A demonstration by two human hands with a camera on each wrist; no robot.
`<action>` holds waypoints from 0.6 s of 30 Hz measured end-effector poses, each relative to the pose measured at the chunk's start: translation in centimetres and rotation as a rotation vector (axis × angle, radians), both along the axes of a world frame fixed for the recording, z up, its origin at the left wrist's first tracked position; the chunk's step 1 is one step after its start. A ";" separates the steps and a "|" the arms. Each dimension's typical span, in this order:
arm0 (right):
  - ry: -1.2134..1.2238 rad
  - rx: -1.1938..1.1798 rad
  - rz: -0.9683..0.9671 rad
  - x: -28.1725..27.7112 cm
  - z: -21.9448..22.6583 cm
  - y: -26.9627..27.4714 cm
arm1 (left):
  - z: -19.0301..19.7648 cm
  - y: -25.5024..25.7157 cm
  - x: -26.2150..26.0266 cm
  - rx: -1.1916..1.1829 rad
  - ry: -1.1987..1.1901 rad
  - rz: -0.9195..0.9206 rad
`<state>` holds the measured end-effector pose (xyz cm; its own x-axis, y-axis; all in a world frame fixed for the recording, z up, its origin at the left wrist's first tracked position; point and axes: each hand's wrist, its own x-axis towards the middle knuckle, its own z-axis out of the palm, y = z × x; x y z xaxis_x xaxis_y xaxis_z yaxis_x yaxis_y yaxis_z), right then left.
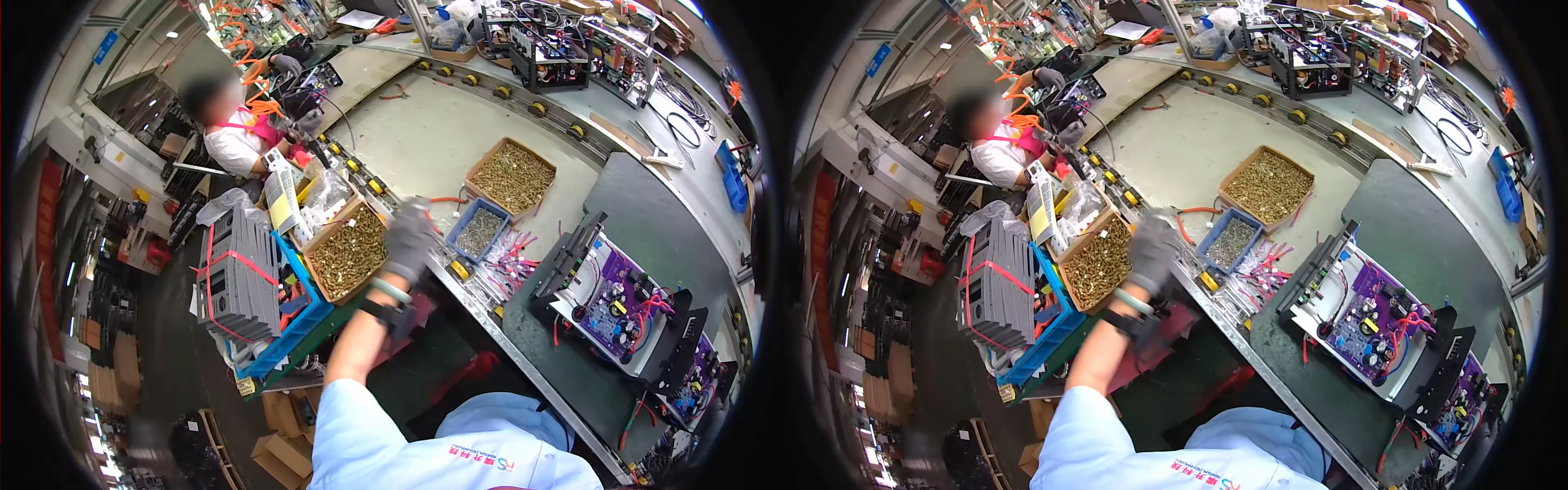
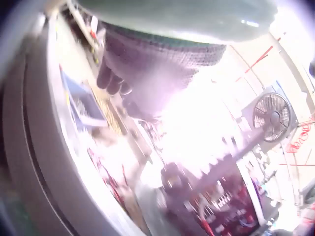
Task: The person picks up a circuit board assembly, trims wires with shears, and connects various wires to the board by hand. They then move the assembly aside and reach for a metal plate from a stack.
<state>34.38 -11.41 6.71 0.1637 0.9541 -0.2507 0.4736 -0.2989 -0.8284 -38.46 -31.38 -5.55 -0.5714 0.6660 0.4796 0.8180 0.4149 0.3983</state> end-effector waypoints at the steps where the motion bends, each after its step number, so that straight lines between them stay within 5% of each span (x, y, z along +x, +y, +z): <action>1: 0.190 -0.030 -0.001 2.6 -1.6 0.5 | 0.5 -1.5 -3.3 0.024 -0.074 0.201; 4: 0.157 0.027 0.005 -0.5 -0.2 -0.5 | -2.4 -7.8 -13.2 -0.224 0.390 0.390; 7: 0.199 0.033 0.036 4.2 -3.5 1.0 | -1.8 -9.3 -14.3 -0.588 0.242 0.512; 12: 0.418 0.083 0.276 13.3 -10.1 4.1 | 0.1 -10.0 -14.6 -0.592 0.018 0.466; 15: 0.561 0.111 0.310 8.0 -8.4 2.2 | -0.2 -11.6 -13.8 -0.422 0.131 0.457; 17: 0.376 0.117 0.258 16.2 -13.4 6.4 | -1.6 -12.9 -14.7 -0.422 0.233 0.425; 18: 0.284 0.113 0.232 15.4 -12.8 7.0 | -2.1 -13.1 -15.1 -0.418 0.331 0.397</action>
